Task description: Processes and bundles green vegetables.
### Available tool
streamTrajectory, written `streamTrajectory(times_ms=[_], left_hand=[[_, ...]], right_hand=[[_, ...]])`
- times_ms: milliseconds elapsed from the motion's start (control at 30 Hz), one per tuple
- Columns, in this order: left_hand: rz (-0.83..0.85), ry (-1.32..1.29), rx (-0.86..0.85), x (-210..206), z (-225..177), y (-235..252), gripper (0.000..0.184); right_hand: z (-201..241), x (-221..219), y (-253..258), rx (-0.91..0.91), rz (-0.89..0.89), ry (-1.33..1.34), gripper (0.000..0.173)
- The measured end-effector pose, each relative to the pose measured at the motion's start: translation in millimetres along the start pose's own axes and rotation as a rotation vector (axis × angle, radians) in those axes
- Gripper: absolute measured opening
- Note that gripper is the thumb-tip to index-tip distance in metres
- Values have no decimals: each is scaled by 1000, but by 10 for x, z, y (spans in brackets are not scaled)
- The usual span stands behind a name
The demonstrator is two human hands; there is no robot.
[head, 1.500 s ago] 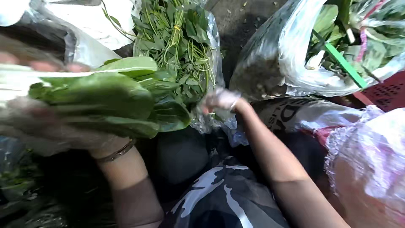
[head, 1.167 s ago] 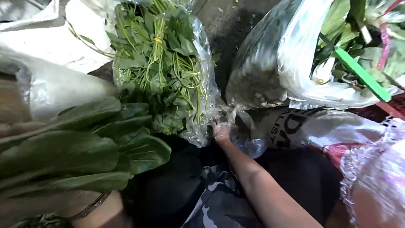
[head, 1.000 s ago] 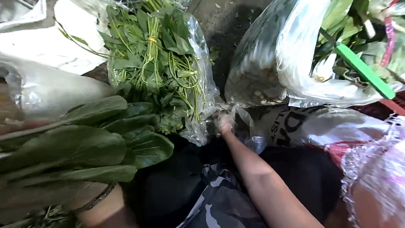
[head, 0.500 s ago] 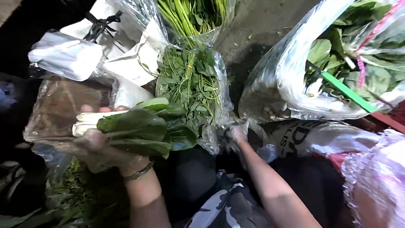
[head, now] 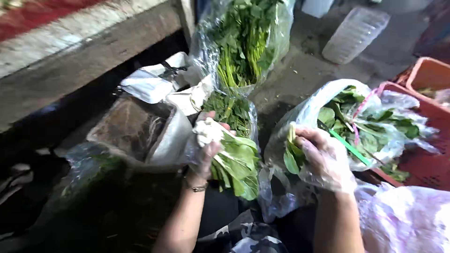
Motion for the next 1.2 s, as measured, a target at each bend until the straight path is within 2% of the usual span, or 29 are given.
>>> streamTrajectory(times_ms=[100,200,333,433,533,633,767,833,900,933,967,1000,1067,1100,1167,1200], left_hand=[[25,35,-7,-189,2,-75,95],[-4,92,-53,-331,31,-158,96],[-46,-29,-32,-433,134,-199,107],[-108,33,-36,-449,161,-215,118],[-113,43,-58,-407,156,-257,110],[-11,-125,-22,-359,154,-218,86],[-53,-115,111,-326,60,-181,60],[-80,-95,99,-307,75,-165,44],[-62,-161,84,-306,90,-124,43],[-51,-188,88,-304,104,-90,44],[-34,-191,85,-293,121,-55,49],[-18,-207,80,-276,143,-31,56],[-7,-169,69,-248,172,-19,65],[-4,-148,69,-268,180,-25,66],[29,-115,78,-338,197,-36,67],[51,-117,87,-375,207,-41,66]], right_hand=[[494,-309,-86,346,-111,-377,24],[643,-696,-228,461,-234,-631,20],[472,-940,-270,484,-306,-603,14],[407,-936,-224,442,-346,-523,14],[391,-985,-244,467,-329,-425,17],[434,-1006,-207,425,-155,-353,13],[456,-1003,-60,221,255,-223,33],[457,-943,44,245,410,-160,33],[435,-798,128,311,495,2,32],[394,-662,168,328,467,85,30],[320,-462,204,285,375,104,26],[201,-194,239,193,246,10,22],[-176,437,297,-17,-8,-491,21],[-389,729,290,-192,-75,-778,24],[-956,1195,237,-676,17,-1088,41],[-1180,1323,181,-830,84,-1146,45]])
Point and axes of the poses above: each hand's wrist, its own y-axis towards the middle knuckle, its own x-axis out of the back of the hand, z = x × y, the point moved 3 cm from there along y, towards the middle knuckle, and after that the axes turned 2 degrees about x, right-handed, at the moved point
